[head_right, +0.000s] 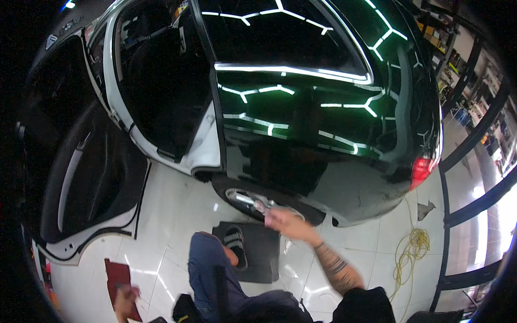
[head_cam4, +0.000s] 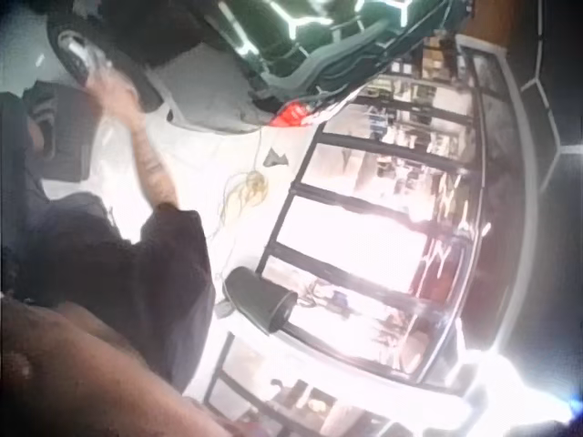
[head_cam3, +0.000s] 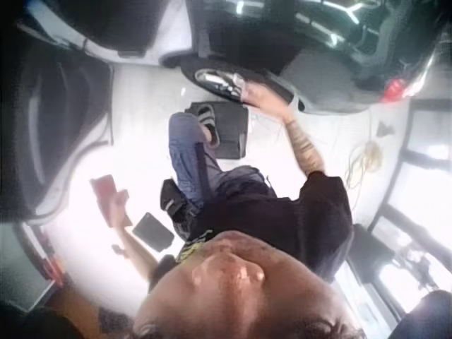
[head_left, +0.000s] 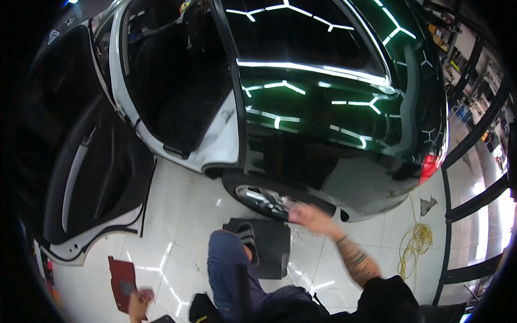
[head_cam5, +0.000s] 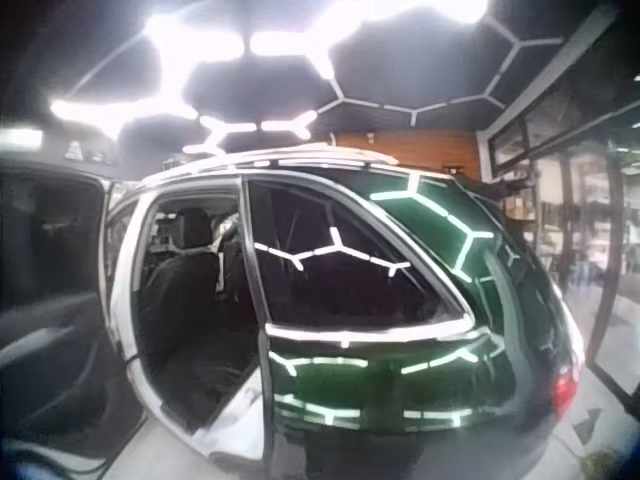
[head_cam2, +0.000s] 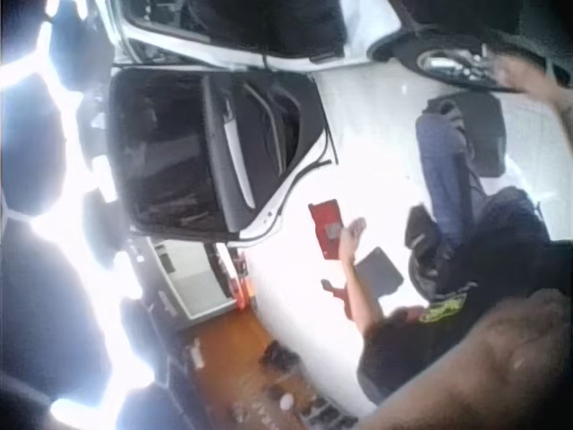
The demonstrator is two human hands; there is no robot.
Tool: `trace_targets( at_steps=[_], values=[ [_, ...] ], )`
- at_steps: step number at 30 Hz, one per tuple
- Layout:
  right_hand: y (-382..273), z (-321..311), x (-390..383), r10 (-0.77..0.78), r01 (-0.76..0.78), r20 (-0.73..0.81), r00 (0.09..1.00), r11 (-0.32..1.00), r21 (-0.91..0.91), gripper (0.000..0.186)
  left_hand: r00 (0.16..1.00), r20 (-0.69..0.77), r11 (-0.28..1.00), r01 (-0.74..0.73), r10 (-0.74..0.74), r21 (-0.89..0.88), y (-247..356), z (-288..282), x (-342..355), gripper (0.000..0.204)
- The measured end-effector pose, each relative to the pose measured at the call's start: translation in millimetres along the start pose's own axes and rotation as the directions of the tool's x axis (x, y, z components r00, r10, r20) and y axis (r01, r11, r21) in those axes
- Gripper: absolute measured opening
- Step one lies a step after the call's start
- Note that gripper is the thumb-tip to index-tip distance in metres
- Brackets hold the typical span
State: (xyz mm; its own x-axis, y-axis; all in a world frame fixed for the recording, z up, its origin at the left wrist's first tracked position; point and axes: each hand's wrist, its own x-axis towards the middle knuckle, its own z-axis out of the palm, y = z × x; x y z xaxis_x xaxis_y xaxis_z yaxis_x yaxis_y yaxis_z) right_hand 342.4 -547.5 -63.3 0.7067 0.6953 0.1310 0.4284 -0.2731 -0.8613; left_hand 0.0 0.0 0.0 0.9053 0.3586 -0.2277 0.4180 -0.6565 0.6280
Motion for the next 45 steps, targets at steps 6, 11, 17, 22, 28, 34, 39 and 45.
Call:
trace_targets(
  at_steps=[6, 11, 17, 22, 28, 34, 39, 45],
  values=[
    [-275, -270, 213, -0.162, 0.084, -0.326, 0.931, 0.967, -0.24, 0.026, 0.865, 0.006, 0.859, -0.499, 0.502, 0.114, 285, -166, 252, 0.022],
    [-345, -472, 321, -0.44, -0.015, -0.626, 0.644, 0.811, -0.585, 0.027, 0.512, -0.104, 0.517, -0.856, 0.853, 0.026, 571, -272, 388, 0.012],
    [-314, -583, 452, -0.517, -0.331, -0.689, 0.508, 0.622, -0.71, 0.019, -0.321, -0.61, -0.517, -0.838, 0.725, -0.174, 755, -385, 372, 0.01],
    [-325, -565, 465, -0.425, -0.449, -0.82, 0.383, 0.69, -0.567, 0.018, -0.598, -0.414, -0.688, -0.719, 0.686, -0.101, 835, -365, 366, 0.014],
    [-329, -568, 458, -0.216, -0.581, -0.883, 0.418, 0.683, -0.442, 0.021, -0.652, -0.381, -0.725, -0.684, 0.656, -0.078, 864, -363, 363, 0.019],
    [-335, -562, 459, -0.295, -0.597, -0.889, 0.351, 0.661, -0.455, 0.021, -0.653, -0.327, -0.688, -0.726, 0.684, 0.01, 876, -381, 360, 0.024],
    [-327, -562, 454, -0.392, -0.58, -0.864, 0.317, 0.64, -0.504, 0.018, -0.262, -0.367, -0.037, -0.854, 0.893, 0.519, 892, -400, 427, 0.028],
    [-334, -561, 468, -0.306, -0.548, -0.911, 0.276, 0.728, -0.41, 0.02, 0.447, -0.201, 0.481, -0.859, 0.872, 0.177, 904, -266, 630, 0.029]
  ],
)
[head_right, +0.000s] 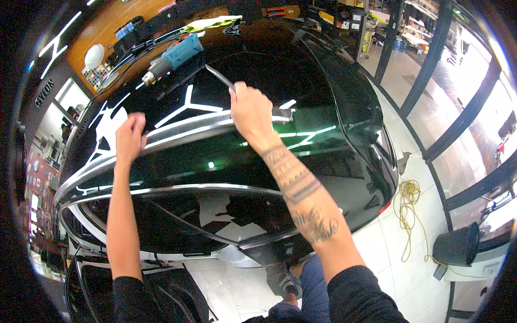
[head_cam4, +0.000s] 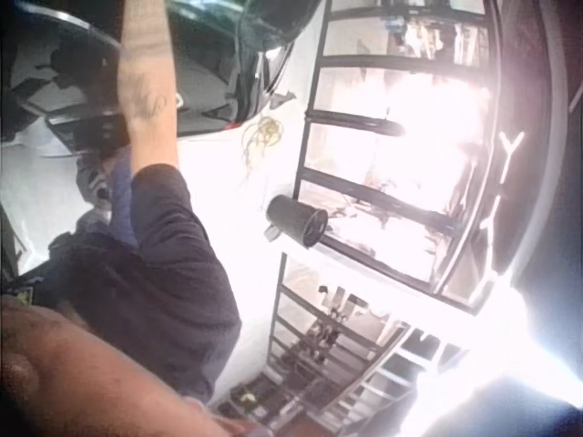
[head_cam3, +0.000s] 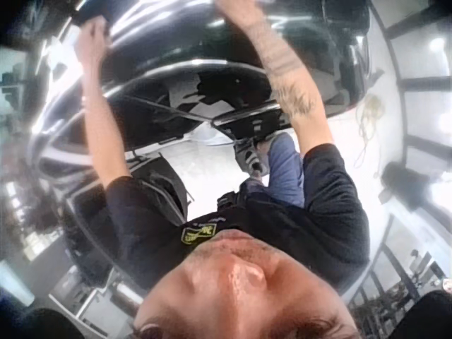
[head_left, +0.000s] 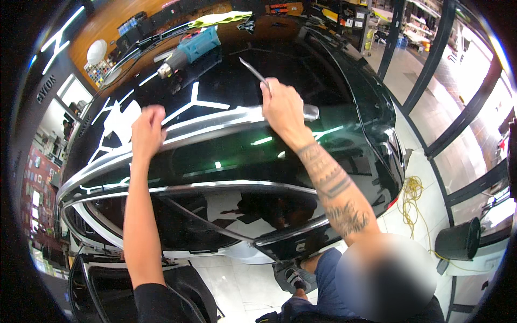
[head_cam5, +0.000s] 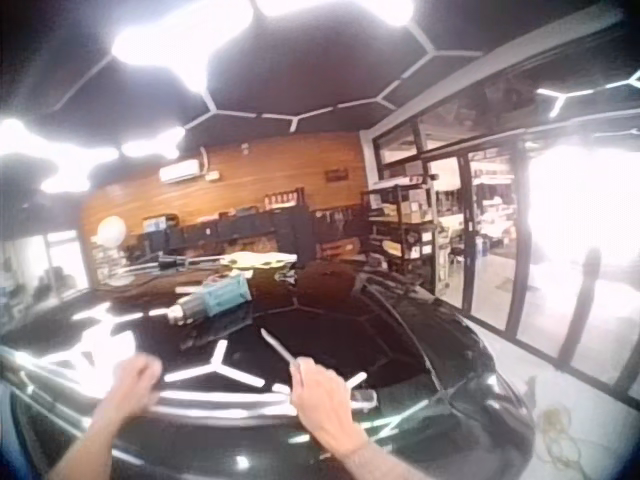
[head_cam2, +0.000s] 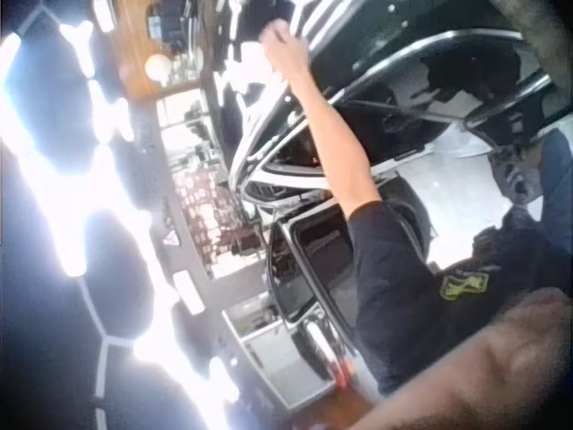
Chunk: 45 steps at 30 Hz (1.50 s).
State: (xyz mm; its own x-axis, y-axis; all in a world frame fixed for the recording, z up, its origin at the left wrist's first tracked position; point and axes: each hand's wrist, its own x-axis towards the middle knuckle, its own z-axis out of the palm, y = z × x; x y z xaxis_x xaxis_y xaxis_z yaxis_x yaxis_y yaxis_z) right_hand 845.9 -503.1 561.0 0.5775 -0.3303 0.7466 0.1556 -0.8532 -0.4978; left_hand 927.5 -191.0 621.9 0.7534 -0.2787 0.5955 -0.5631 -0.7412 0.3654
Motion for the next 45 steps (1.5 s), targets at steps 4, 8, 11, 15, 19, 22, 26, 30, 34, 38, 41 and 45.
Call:
trace_targets(
  at_steps=[4, 8, 11, 15, 19, 22, 26, 30, 34, 38, 41, 45],
  values=[
    [4, -17, 5, 0.135, -0.138, 0.268, 0.954, 0.99, -0.007, 0.021, 0.999, -0.031, 0.951, 0.017, -0.008, 0.308, 11, 12, -18, 0.033],
    [5, -30, 21, 0.151, -0.18, 0.327, 0.933, 0.982, 0.062, 0.015, 0.996, -0.087, 0.977, 0.009, 0.01, 0.214, 15, 23, -14, 0.019],
    [-6, -35, 35, 0.163, -0.214, 0.466, 0.869, 0.975, 0.058, 0.019, 0.991, -0.098, 0.98, -0.073, 0.092, 0.183, 12, 9, -13, 0.019],
    [10, -34, 57, 0.167, -0.238, 0.659, 0.734, 0.971, 0.019, 0.018, 0.998, -0.038, 0.984, -0.036, 0.043, 0.177, 20, 14, -5, 0.019],
    [54, 14, 115, 0.304, -0.567, 0.617, 0.726, 0.771, 0.288, 0.025, 0.999, -0.002, 0.98, -0.033, 0.034, 0.197, 18, 14, -6, 0.019],
    [88, 83, 177, 0.448, -0.662, 0.489, 0.748, 0.551, 0.507, 0.036, 1.0, 0.003, 0.984, -0.024, 0.024, 0.178, 14, 15, -8, 0.02],
    [103, 171, 241, 0.627, -0.62, 0.38, 0.68, 0.216, 0.754, 0.034, 0.999, 0.049, 0.982, 0.013, -0.023, 0.19, 17, 8, -1, 0.018],
    [117, 227, 266, 0.674, -0.577, 0.172, 0.718, 0.439, 0.689, 0.033, 0.954, 0.094, 0.943, 0.261, -0.285, 0.209, 51, 28, 32, 0.002],
    [132, 254, 280, 0.7, -0.528, 0.099, 0.707, 0.429, 0.733, 0.037, 0.994, 0.106, 0.993, 0.015, -0.028, 0.119, 117, 114, 164, 0.04],
    [144, 263, 303, 0.638, -0.518, 0.023, 0.77, 0.603, 0.607, 0.036, 0.972, 0.077, 0.916, 0.183, -0.224, 0.357, 116, 194, 266, 0.069],
    [157, 258, 304, 0.618, -0.55, 0.128, 0.776, 0.564, 0.616, 0.036, 0.939, 0.059, 0.836, 0.271, -0.338, 0.477, 101, 223, 287, 0.072],
    [180, 260, 311, 0.603, -0.636, 0.346, 0.719, 0.37, 0.677, 0.031, 0.961, -0.062, 0.8, 0.26, -0.27, 0.54, 69, 217, 295, 0.047]
  ],
)
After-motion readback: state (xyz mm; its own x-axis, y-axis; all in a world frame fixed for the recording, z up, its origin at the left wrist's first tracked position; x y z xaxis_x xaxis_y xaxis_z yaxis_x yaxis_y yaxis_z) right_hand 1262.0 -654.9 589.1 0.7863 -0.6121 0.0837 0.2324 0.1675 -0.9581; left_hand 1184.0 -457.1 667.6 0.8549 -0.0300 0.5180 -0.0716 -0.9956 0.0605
